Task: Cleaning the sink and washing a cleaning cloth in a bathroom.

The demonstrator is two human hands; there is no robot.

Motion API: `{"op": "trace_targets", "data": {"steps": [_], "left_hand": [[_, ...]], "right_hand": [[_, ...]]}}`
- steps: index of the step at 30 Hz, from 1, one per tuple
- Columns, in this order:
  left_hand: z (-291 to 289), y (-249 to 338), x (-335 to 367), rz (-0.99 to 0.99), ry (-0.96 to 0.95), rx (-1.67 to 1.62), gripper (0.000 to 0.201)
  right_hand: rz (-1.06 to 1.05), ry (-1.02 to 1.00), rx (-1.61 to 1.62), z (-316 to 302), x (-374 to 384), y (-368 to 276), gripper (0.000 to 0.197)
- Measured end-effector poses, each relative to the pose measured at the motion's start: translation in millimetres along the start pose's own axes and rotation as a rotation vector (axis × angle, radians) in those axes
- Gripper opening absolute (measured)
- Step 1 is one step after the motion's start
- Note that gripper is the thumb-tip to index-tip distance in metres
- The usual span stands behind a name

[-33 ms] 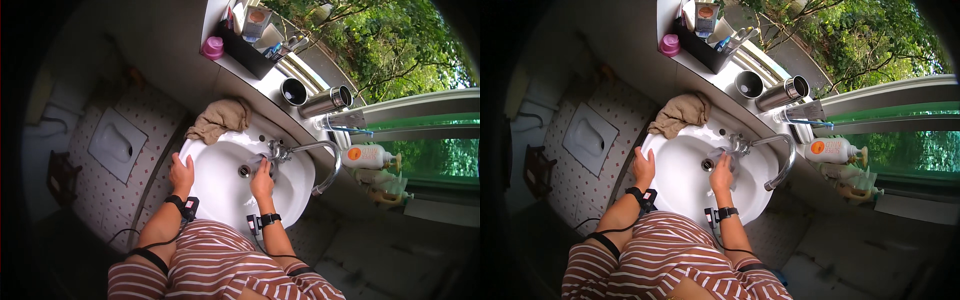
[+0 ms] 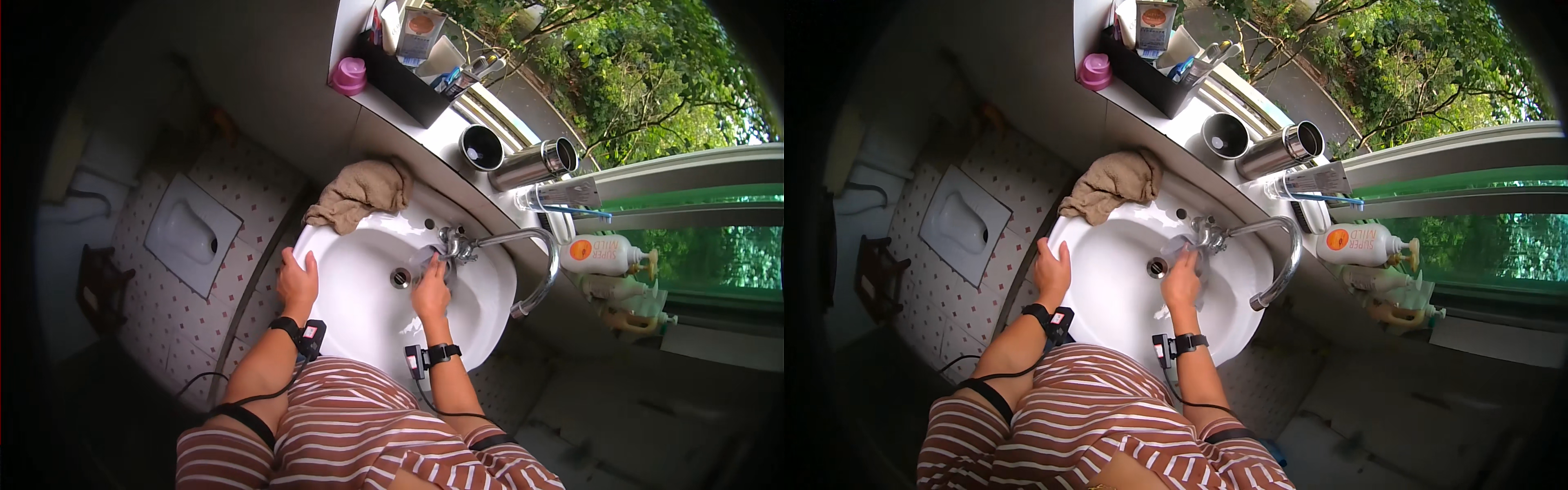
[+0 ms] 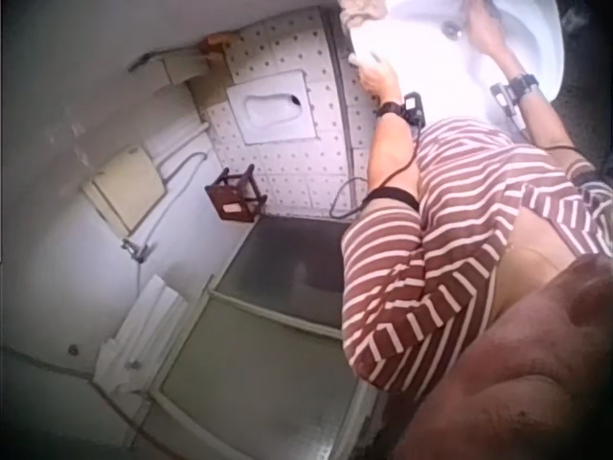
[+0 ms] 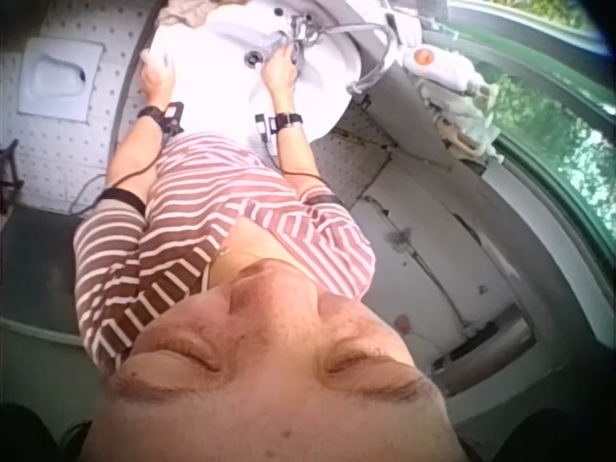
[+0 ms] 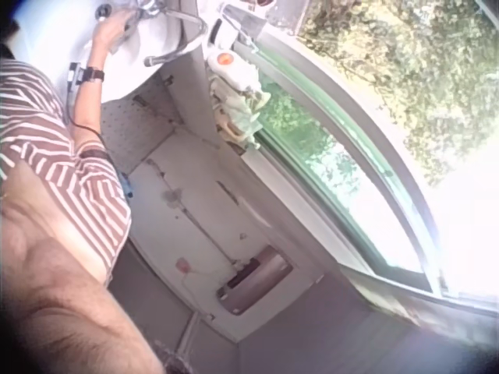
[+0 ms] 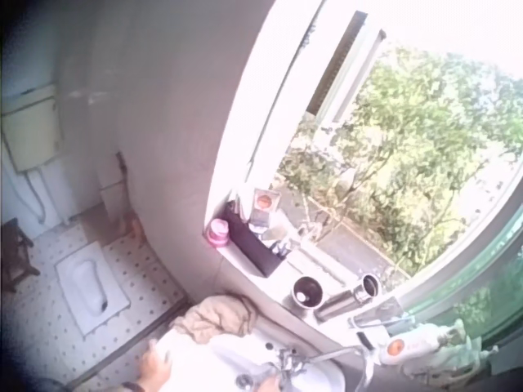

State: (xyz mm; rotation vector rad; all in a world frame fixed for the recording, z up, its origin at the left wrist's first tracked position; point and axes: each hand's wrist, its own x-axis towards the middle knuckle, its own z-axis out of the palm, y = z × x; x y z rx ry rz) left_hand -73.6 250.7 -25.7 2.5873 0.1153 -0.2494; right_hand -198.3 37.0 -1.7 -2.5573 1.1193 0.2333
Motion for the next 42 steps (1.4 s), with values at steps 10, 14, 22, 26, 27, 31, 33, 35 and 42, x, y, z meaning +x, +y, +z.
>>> {"op": "trace_targets", "data": {"steps": [10,14,22,26,27,31,33,35,42], "left_hand": [[3.8,-3.5,0.9,0.010,0.008,-0.008,0.042],[1.7,1.2,0.1,0.043,-0.032,0.005,0.043],[-0.8,6.7,-1.5,0.017,-0.038,0.030,0.042],[2.9,2.4,-1.7,0.069,0.019,0.048,0.042],[3.8,-1.0,-1.1,0.059,0.030,0.055,0.042],[-4.2,14.2,-4.3,0.012,-0.012,0.107,0.043],[0.7,6.5,-2.6,0.025,0.000,0.097,0.043],[0.3,10.0,-1.9,0.036,0.016,0.077,0.043],[6.8,-0.7,1.4,0.044,0.027,0.089,0.044]], "right_hand": [[-0.028,-0.005,0.014,7.4,1.8,9.7,0.074],[0.046,0.007,0.017,-6.6,22.2,3.2,0.068],[-0.010,-0.004,0.047,4.5,10.0,22.2,0.079],[0.009,0.033,0.123,3.4,29.9,19.8,0.076],[0.023,0.032,0.138,2.0,28.9,16.2,0.076],[-0.037,0.073,0.136,-2.8,28.0,25.9,0.063],[-0.090,0.074,0.158,-2.9,23.9,31.4,0.063],[-0.122,0.119,0.180,-3.2,22.4,32.2,0.062],[-0.231,0.028,0.182,16.1,7.9,11.7,0.068]]}}
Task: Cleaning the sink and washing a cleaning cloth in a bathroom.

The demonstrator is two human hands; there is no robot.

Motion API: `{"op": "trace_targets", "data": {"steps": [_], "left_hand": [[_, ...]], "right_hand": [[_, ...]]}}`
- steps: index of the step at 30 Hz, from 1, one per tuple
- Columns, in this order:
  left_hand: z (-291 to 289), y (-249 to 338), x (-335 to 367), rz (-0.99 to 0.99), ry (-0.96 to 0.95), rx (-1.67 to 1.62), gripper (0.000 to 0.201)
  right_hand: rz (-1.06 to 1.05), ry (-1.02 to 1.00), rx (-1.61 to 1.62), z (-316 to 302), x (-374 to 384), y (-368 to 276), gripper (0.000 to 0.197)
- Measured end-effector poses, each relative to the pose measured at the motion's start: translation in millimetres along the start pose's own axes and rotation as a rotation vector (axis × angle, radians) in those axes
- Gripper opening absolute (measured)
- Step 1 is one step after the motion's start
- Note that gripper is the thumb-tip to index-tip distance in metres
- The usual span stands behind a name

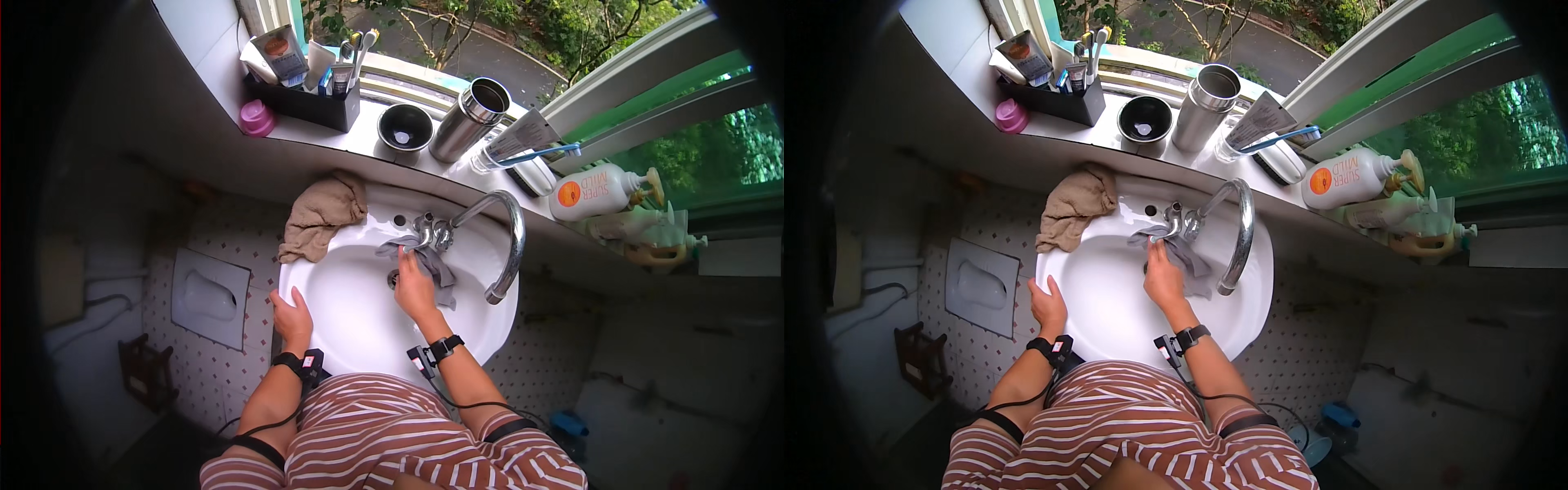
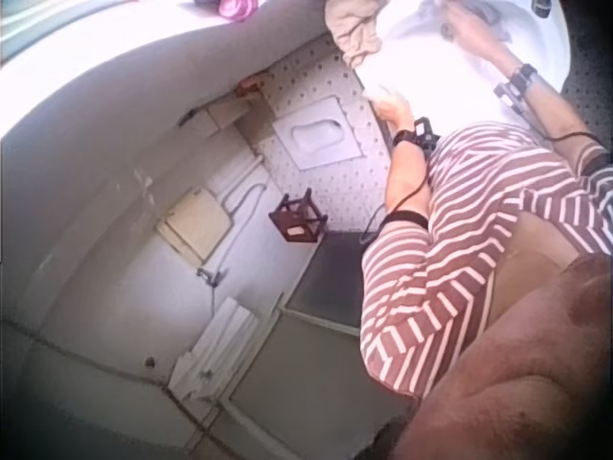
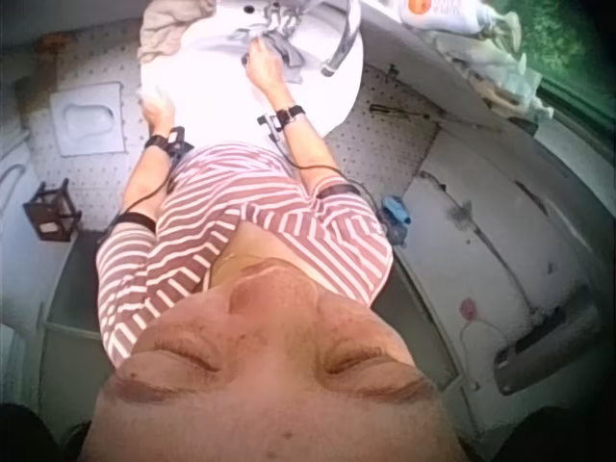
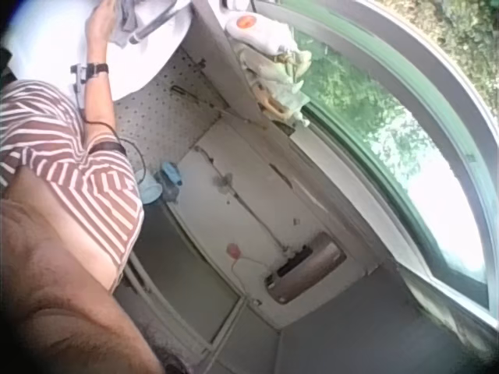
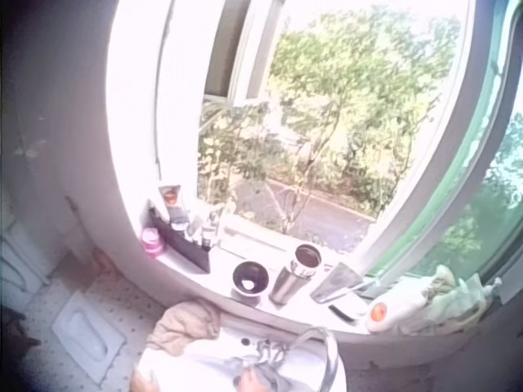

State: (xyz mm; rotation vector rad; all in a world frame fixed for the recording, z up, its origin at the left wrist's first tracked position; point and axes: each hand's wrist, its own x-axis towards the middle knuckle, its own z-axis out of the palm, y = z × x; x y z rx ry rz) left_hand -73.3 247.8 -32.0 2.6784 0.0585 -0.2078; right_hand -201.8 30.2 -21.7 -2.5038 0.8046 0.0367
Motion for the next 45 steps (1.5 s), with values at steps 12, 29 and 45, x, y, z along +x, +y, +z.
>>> {"op": "trace_targets", "data": {"steps": [12,29,45], "left_hand": [[3.3,-6.6,1.3,0.014,0.035,-0.026,0.043],[-3.3,-0.7,-0.5,0.011,0.012,-0.047,0.042],[-9.0,-3.4,0.9,-0.026,-0.042,-0.066,0.043]], "right_hand": [[0.235,-0.003,0.004,-3.9,47.0,-47.5,0.079],[0.239,-0.058,-0.095,2.5,30.7,-57.4,0.081],[0.558,0.796,0.748,25.5,125.2,-67.5,0.083]]}}
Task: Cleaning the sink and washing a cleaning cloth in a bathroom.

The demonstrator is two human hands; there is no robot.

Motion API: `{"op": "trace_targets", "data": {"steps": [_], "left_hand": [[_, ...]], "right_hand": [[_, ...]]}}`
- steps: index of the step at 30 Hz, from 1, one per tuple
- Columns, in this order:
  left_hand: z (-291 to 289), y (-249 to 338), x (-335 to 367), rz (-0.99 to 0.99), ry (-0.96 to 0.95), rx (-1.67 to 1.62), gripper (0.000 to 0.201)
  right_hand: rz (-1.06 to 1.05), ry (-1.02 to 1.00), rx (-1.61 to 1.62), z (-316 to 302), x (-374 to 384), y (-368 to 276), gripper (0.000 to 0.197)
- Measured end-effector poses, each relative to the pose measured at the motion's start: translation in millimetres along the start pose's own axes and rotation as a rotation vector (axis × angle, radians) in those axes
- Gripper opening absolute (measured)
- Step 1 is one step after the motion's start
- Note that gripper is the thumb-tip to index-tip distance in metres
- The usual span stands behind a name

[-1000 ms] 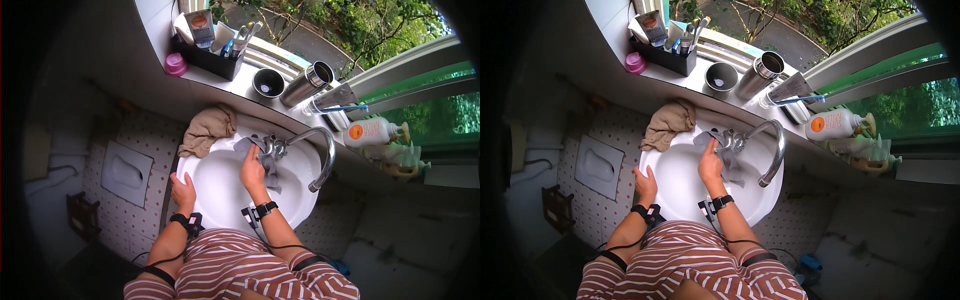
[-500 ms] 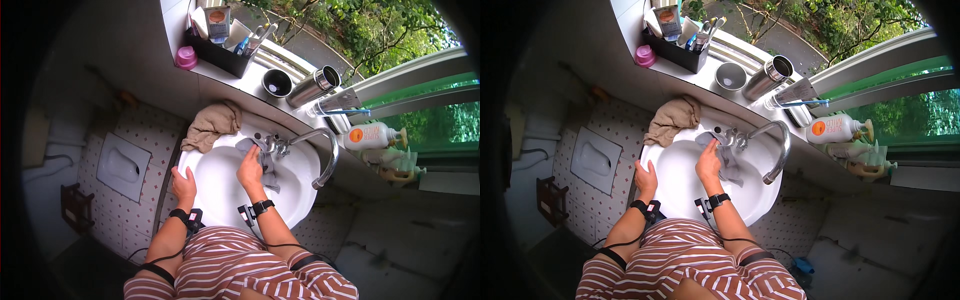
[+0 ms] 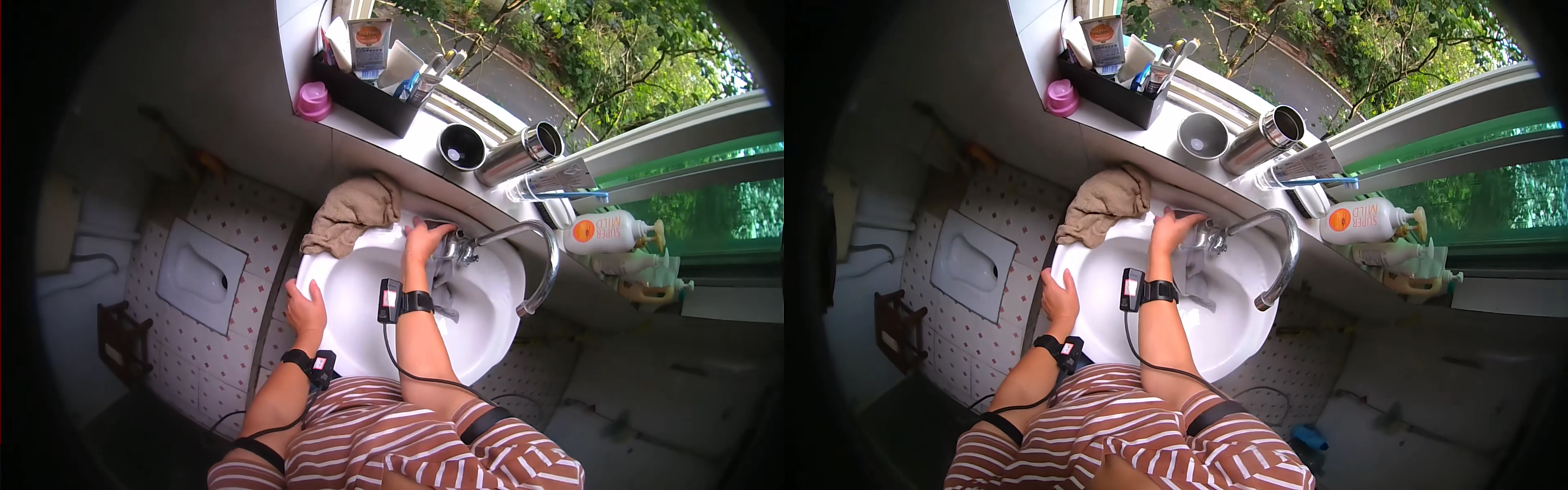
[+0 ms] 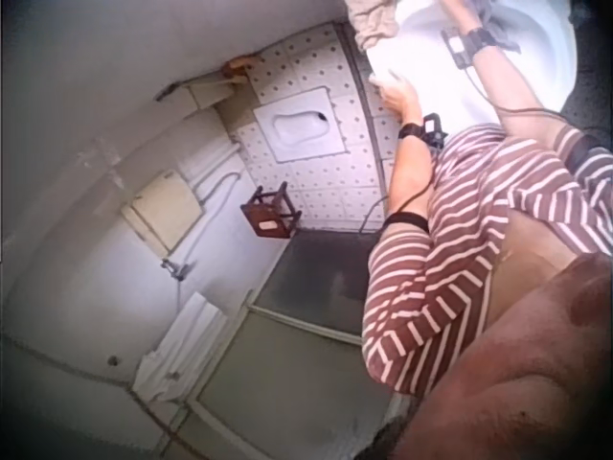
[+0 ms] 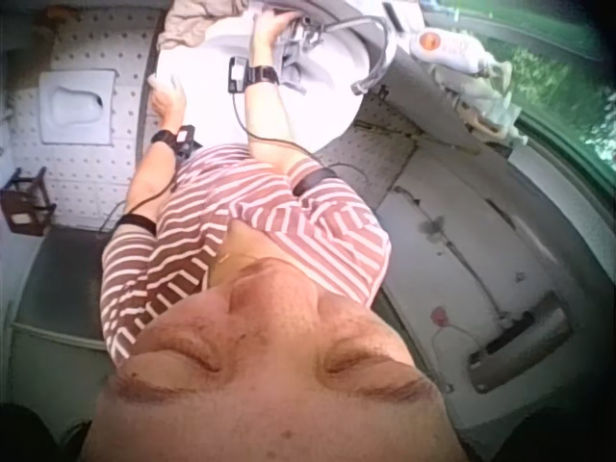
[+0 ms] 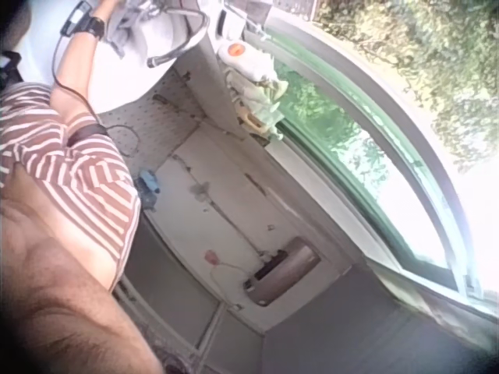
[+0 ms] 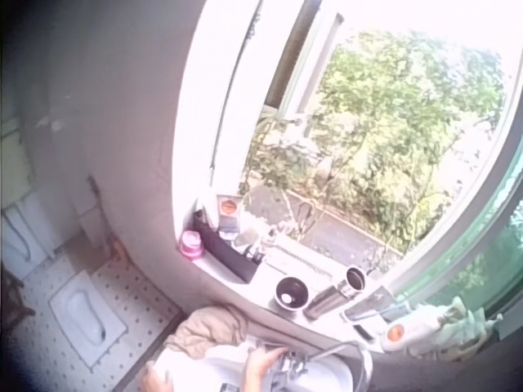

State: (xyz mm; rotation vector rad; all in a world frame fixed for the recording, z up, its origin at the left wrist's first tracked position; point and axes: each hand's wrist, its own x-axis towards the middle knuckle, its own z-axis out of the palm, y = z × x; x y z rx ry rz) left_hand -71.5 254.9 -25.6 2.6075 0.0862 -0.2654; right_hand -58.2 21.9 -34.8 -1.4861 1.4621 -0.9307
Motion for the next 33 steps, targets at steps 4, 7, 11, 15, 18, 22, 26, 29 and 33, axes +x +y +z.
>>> {"op": "trace_targets", "data": {"steps": [4,7,11,15,18,22,26,29,33], "left_hand": [[1.9,3.0,-0.1,0.076,0.047,-0.061,0.040],[-2.8,4.1,-5.1,0.020,0.016,-0.023,0.040],[-1.0,8.3,1.8,0.050,0.020,-0.044,0.040],[0.3,1.2,2.1,0.006,0.007,-0.014,0.041],[1.8,-0.6,0.4,0.007,-0.009,-0.013,0.041],[10.2,4.4,0.5,0.029,-0.005,-0.005,0.041],[1.2,2.9,-3.2,0.043,-0.004,-0.026,0.042],[-1.5,-1.5,-3.7,0.044,0.002,-0.044,0.042],[4.1,-11.6,3.1,0.092,-0.042,-0.088,0.047]], "right_hand": [[0.379,-0.037,0.508,2.3,8.2,-9.4,0.086],[0.449,-0.112,0.335,4.4,14.1,-9.8,0.088],[0.558,-0.163,0.260,7.2,29.1,5.4,0.091],[0.025,-0.074,-0.117,10.2,-9.3,29.7,0.084],[-0.073,-0.261,-0.077,9.7,-27.9,16.3,0.076],[-0.061,-0.268,-0.083,-0.3,-21.4,2.2,0.053],[0.188,-0.565,0.169,-53.0,-32.7,-7.0,0.032],[0.466,-0.760,0.361,-110.4,-53.2,-11.1,0.019],[0.499,-0.937,0.476,-184.2,-53.9,-1.8,0.019]]}}
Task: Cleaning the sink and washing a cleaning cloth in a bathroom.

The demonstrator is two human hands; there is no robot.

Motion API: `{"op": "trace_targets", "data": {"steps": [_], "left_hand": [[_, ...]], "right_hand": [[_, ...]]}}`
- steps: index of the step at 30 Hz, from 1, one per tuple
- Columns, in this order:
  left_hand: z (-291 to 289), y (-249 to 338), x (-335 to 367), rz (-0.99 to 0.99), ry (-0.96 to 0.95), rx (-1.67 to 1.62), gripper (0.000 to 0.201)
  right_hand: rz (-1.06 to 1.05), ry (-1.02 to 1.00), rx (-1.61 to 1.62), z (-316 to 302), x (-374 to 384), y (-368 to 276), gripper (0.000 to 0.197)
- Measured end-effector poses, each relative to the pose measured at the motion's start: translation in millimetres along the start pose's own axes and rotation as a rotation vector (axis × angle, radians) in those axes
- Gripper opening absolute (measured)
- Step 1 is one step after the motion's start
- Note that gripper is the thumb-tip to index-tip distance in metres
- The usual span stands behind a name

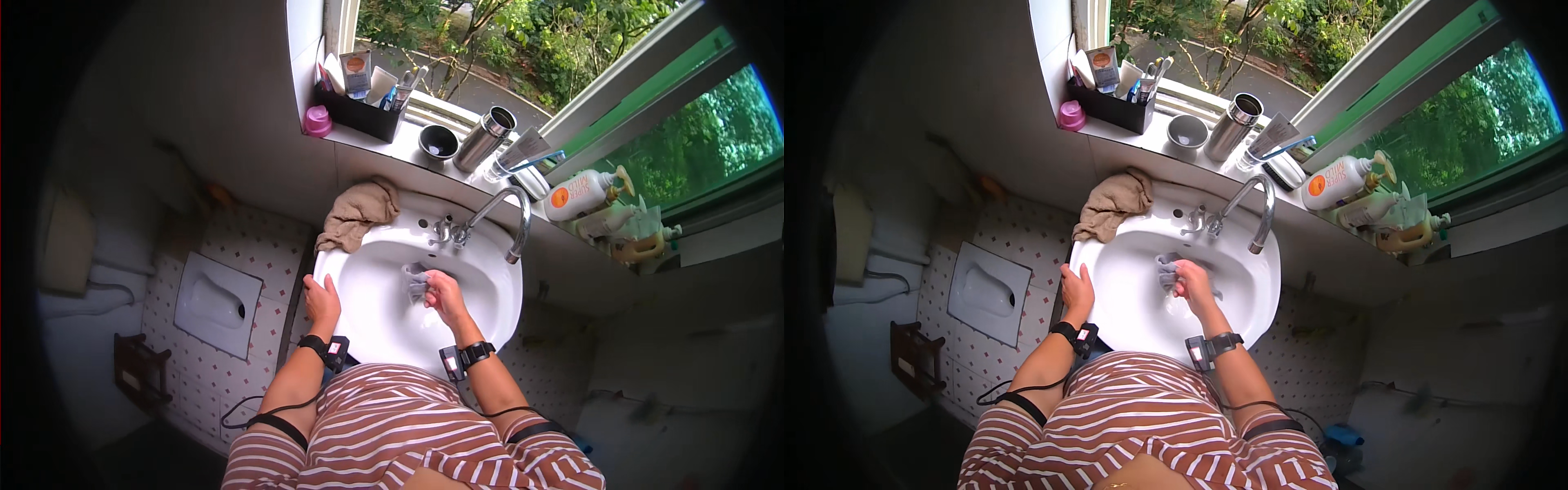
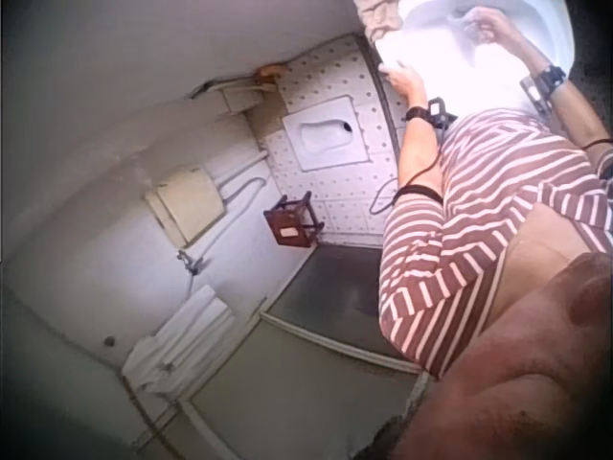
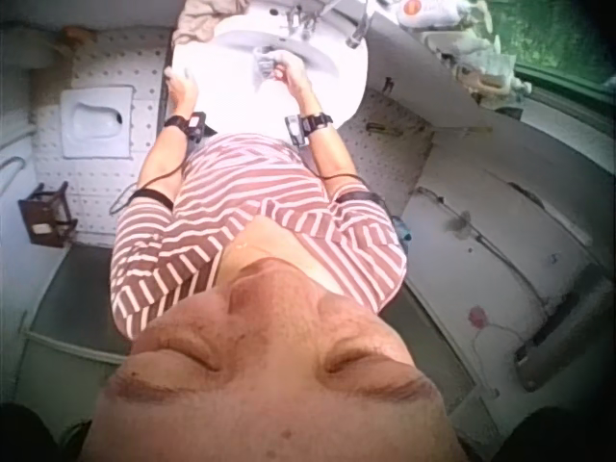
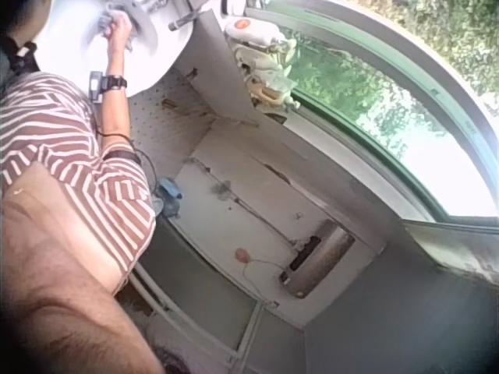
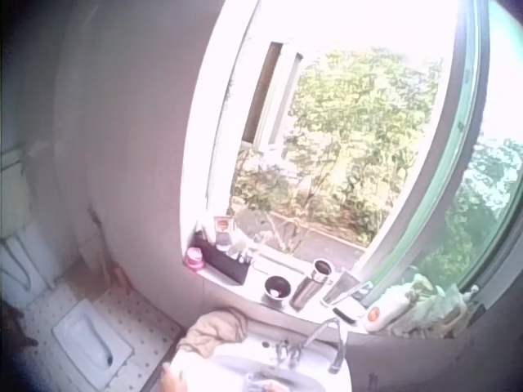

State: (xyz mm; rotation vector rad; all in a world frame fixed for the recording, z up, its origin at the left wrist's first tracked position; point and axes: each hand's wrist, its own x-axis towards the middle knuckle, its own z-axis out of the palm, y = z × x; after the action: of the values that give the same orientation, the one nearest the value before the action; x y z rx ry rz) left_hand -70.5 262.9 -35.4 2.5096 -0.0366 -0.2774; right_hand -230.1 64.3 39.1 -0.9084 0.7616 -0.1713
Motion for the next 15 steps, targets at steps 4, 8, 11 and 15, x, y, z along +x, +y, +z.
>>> {"op": "trace_targets", "data": {"steps": [4,8,11,15], "left_hand": [[-10.9,18.9,1.7,0.032,-0.017,0.228,0.070],[-37.9,91.0,-17.4,0.857,-0.236,-0.295,0.063],[-43.6,135.3,-41.5,0.911,-0.729,-0.611,0.058],[-56.3,157.2,-52.6,0.624,-1.399,-0.712,0.035]], "right_hand": [[-0.077,-0.146,0.034,-19.1,-41.9,-24.6,0.013],[-0.152,-0.236,0.122,-6.7,-66.0,-53.3,0.014],[-0.185,-0.306,0.160,4.1,-74.8,-65.2,0.016],[-0.220,-0.357,0.140,-4.7,-77.8,-69.1,0.017]]}}
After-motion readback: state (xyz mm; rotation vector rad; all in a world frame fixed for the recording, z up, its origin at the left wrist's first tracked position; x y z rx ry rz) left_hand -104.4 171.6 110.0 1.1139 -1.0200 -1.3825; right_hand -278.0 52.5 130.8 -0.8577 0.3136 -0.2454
